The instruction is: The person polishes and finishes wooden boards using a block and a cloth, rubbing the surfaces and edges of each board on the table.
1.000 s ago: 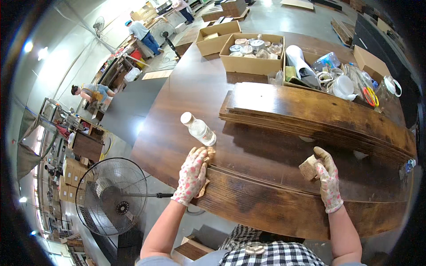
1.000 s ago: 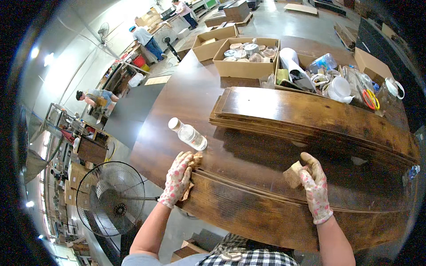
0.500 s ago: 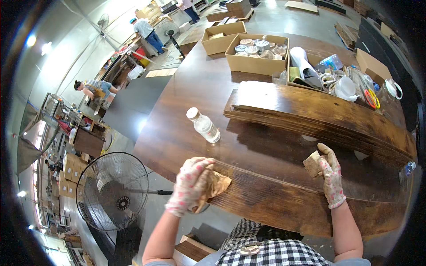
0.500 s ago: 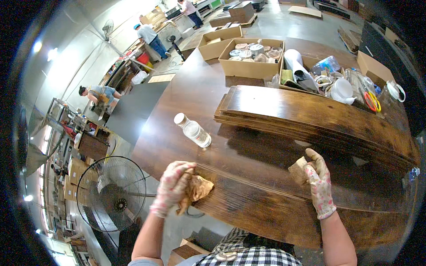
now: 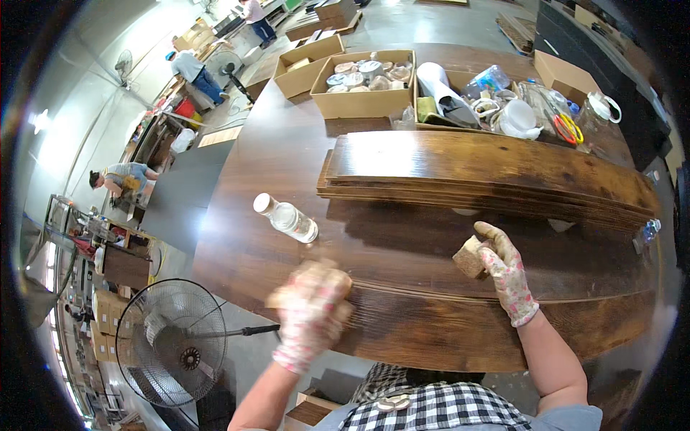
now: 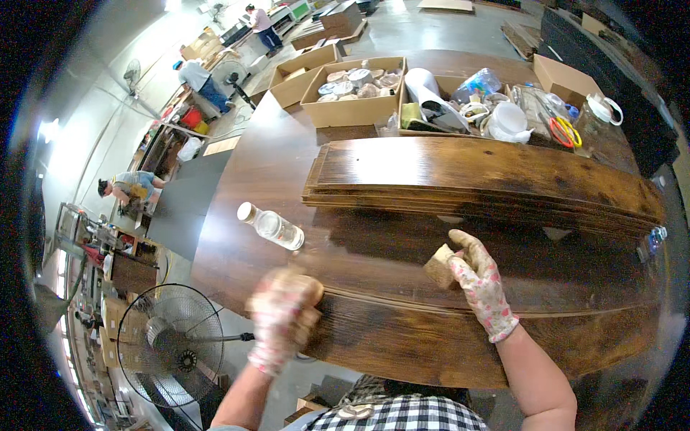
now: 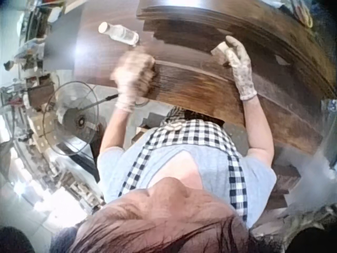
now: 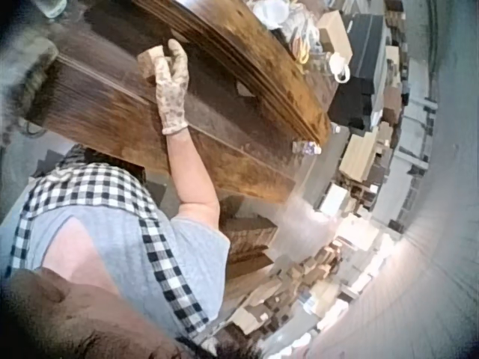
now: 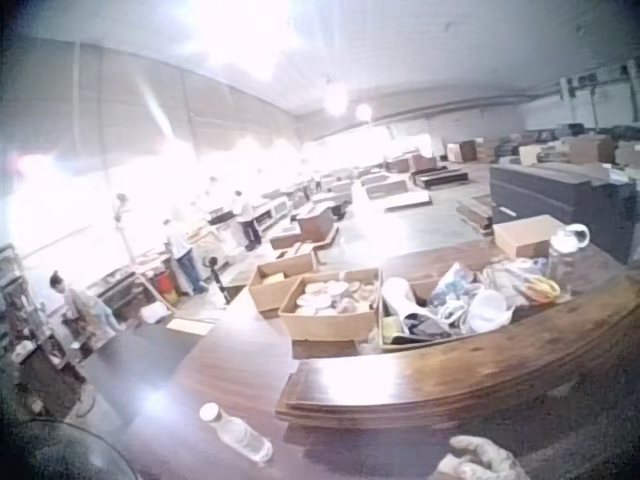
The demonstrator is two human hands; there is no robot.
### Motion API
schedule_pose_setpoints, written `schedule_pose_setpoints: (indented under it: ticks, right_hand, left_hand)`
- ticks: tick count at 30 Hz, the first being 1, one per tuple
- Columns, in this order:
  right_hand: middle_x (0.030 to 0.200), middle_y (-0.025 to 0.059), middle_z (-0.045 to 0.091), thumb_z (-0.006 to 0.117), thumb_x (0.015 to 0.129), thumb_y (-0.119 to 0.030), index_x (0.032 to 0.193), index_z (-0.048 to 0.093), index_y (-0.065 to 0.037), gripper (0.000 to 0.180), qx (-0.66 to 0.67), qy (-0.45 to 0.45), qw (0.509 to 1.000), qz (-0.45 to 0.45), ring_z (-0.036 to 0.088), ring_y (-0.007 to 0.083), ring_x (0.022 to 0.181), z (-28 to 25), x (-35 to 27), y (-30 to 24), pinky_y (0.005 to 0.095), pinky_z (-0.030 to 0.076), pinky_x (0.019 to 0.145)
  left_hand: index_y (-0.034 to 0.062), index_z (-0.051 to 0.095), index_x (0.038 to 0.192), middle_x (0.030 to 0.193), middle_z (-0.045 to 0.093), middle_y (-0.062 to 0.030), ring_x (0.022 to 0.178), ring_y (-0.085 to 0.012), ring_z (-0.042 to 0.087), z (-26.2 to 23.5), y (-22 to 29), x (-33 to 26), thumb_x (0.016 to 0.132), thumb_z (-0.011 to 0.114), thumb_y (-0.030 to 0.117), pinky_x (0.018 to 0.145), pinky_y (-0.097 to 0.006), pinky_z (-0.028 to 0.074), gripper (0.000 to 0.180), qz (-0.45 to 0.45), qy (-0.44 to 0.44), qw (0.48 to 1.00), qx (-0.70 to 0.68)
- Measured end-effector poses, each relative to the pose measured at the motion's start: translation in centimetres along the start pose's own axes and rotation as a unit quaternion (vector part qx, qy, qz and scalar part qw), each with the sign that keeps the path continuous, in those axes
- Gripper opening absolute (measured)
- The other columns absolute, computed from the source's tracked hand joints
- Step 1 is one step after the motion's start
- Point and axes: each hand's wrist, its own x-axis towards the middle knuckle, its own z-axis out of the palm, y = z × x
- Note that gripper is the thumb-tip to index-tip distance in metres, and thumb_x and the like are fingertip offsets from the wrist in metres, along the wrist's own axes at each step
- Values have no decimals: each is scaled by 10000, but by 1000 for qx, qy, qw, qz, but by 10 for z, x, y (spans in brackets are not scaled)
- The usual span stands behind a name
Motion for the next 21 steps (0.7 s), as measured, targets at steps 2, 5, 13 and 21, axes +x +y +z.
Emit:
schedule_pose_setpoints:
  ticks: [2, 5, 13, 21]
  right_hand:
    - [1114, 41, 544, 545, 923, -70, 1368, 451, 11, 462, 5, -6, 1000, 3, 512, 96, 969, 3, 0, -1, 245, 433, 910]
    - [1053, 29, 540, 561, 926, -76, 1365, 448, 9, 461, 1, -6, 1000, -5, 512, 89, 924, 5, 0, -2, 235, 447, 864]
    - [1002, 40, 568, 557, 944, -103, 1393, 398, 8, 490, 58, 33, 997, -30, 542, 94, 898, 4, 3, 0, 243, 457, 845]
    - [912, 9, 535, 553, 947, -67, 1432, 336, -10, 535, 48, 38, 997, -49, 509, 64, 807, 8, 1, 6, 208, 459, 746]
  left_hand:
    - [18, 491, 1309, 1420, 424, -198, 1321, -401, 375, 19, 27, -16, 819, 637, 224, 1106, -538, 261, 551, 127, -80, 984, 93]
    - [14, 486, 1313, 1431, 428, -178, 1338, -391, 368, 22, 29, -9, 805, 610, 170, 1109, -543, 257, 546, 134, -100, 983, 82]
    - [29, 478, 1339, 1431, 449, -156, 1334, -356, 399, 75, 79, 37, 840, 576, 159, 1087, -542, 310, 524, 234, -134, 963, 19]
    - [86, 420, 1407, 1508, 345, -104, 1380, -349, 313, 63, 76, 9, 820, 660, 326, 1109, -629, 183, 678, 165, -168, 967, 98]
